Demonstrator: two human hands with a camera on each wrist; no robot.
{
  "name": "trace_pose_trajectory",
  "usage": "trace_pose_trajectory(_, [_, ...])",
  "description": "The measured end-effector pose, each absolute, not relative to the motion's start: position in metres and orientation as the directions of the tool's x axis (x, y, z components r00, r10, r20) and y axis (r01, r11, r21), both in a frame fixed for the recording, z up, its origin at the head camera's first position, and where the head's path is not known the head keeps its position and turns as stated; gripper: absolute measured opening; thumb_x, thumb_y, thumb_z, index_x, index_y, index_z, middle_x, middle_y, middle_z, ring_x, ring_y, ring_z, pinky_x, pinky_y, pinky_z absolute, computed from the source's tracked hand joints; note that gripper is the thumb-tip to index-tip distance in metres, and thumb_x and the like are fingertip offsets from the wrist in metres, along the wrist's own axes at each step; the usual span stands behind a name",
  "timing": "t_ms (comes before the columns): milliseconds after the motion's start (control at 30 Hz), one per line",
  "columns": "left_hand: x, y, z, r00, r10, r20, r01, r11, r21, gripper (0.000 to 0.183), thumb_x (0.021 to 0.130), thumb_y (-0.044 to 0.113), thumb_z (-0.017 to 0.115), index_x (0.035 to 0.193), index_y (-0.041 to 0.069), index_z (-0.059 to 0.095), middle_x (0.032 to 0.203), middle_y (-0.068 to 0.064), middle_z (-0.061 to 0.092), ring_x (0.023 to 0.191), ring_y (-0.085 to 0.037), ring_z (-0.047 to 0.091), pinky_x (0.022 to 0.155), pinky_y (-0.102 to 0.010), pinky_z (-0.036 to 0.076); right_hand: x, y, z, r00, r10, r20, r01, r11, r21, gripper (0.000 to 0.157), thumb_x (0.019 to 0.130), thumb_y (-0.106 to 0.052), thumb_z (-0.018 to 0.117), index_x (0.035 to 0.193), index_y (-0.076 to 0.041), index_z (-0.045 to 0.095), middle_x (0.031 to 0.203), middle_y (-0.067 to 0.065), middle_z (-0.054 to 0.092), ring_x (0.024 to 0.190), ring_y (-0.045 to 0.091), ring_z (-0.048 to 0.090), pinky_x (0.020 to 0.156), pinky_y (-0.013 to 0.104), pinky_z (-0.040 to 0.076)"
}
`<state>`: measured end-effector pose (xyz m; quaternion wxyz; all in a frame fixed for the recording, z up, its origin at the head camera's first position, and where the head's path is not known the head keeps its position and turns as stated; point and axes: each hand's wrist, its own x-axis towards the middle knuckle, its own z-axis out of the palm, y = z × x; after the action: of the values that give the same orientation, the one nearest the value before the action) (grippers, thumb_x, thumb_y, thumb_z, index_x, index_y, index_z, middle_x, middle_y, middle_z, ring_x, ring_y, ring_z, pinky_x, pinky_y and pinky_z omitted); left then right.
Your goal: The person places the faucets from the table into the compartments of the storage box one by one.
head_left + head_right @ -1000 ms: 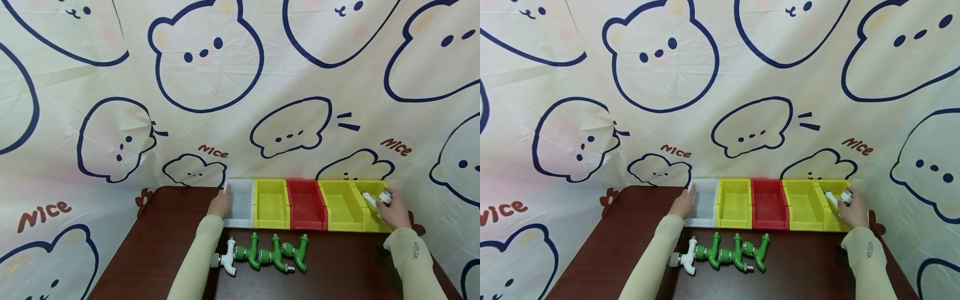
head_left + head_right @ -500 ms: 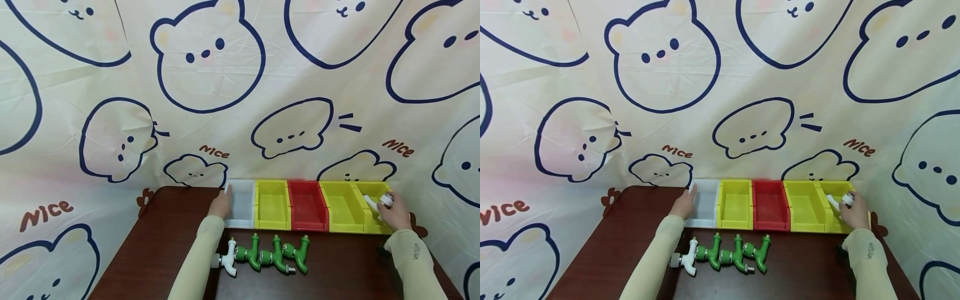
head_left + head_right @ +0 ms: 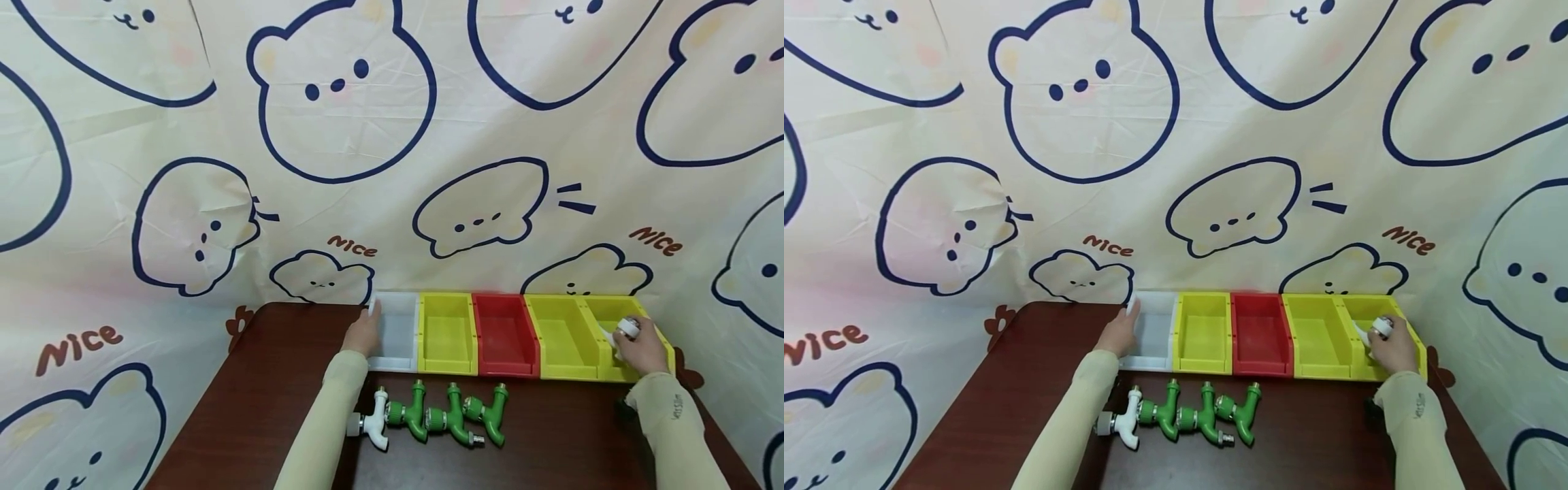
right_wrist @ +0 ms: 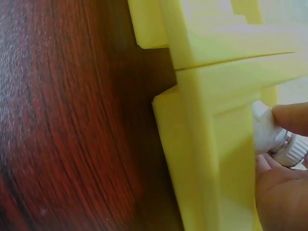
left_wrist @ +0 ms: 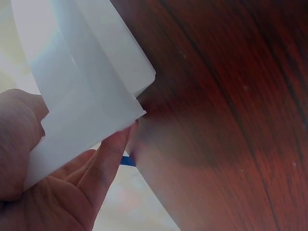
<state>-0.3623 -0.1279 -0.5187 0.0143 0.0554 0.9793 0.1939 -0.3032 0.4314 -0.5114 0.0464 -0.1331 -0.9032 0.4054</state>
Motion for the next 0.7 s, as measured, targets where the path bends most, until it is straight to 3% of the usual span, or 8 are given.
trace_pose_trajectory(200, [-0.361,-0.128,-0.519,-0.993,0.122,0.005,0.115,0.919,0.378,0.086,0.093,-0.005,0.068,0.166,0.016,0.026,0.149,-0.028,0.047,0.067,-0.026,0.054,0.071,-0.043,0.052,-0.307,0.431,-0.516,-0.954,0.297,-0.044,0.231,0.633,-0.739,0.071,0.106,-0.019,0.047,0.155,0.018,0.013,0.146,0.045,0.033,0.119,0.054,0.045,0.090,0.058,0.046])
trace_pose_trajectory(400, [-0.358,-0.127,-0.517,-0.993,0.120,-0.009,0.107,0.915,0.390,0.086,0.093,-0.005,0.067,0.166,0.016,0.026,0.151,-0.028,0.046,0.070,-0.028,0.055,0.073,-0.045,0.053,-0.309,0.433,-0.519,-0.959,0.281,-0.032,0.220,0.670,-0.710,0.063,0.105,-0.015,0.049,0.149,0.021,0.023,0.139,0.043,0.038,0.112,0.052,0.048,0.089,0.060,0.047])
trace_pose_trajectory(533, [-0.358,-0.127,-0.516,-0.993,0.118,-0.011,0.104,0.916,0.388,0.086,0.093,-0.005,0.068,0.166,0.016,0.027,0.150,-0.028,0.046,0.070,-0.027,0.055,0.074,-0.044,0.053,-0.312,0.434,-0.520,-0.962,0.269,-0.041,0.218,0.676,-0.704,0.066,0.105,-0.014,0.049,0.152,0.021,0.018,0.143,0.046,0.034,0.117,0.054,0.045,0.097,0.066,0.044])
trace_pose_trajectory(700, [-0.359,-0.128,-0.515,-0.992,0.127,-0.003,0.116,0.914,0.389,0.085,0.093,-0.005,0.067,0.166,0.015,0.027,0.150,-0.029,0.046,0.069,-0.028,0.055,0.072,-0.044,0.053,-0.314,0.434,-0.520,-0.951,0.293,-0.095,0.266,0.628,-0.731,0.072,0.105,-0.015,0.048,0.154,0.019,0.008,0.145,0.046,0.028,0.118,0.054,0.043,0.094,0.062,0.048])
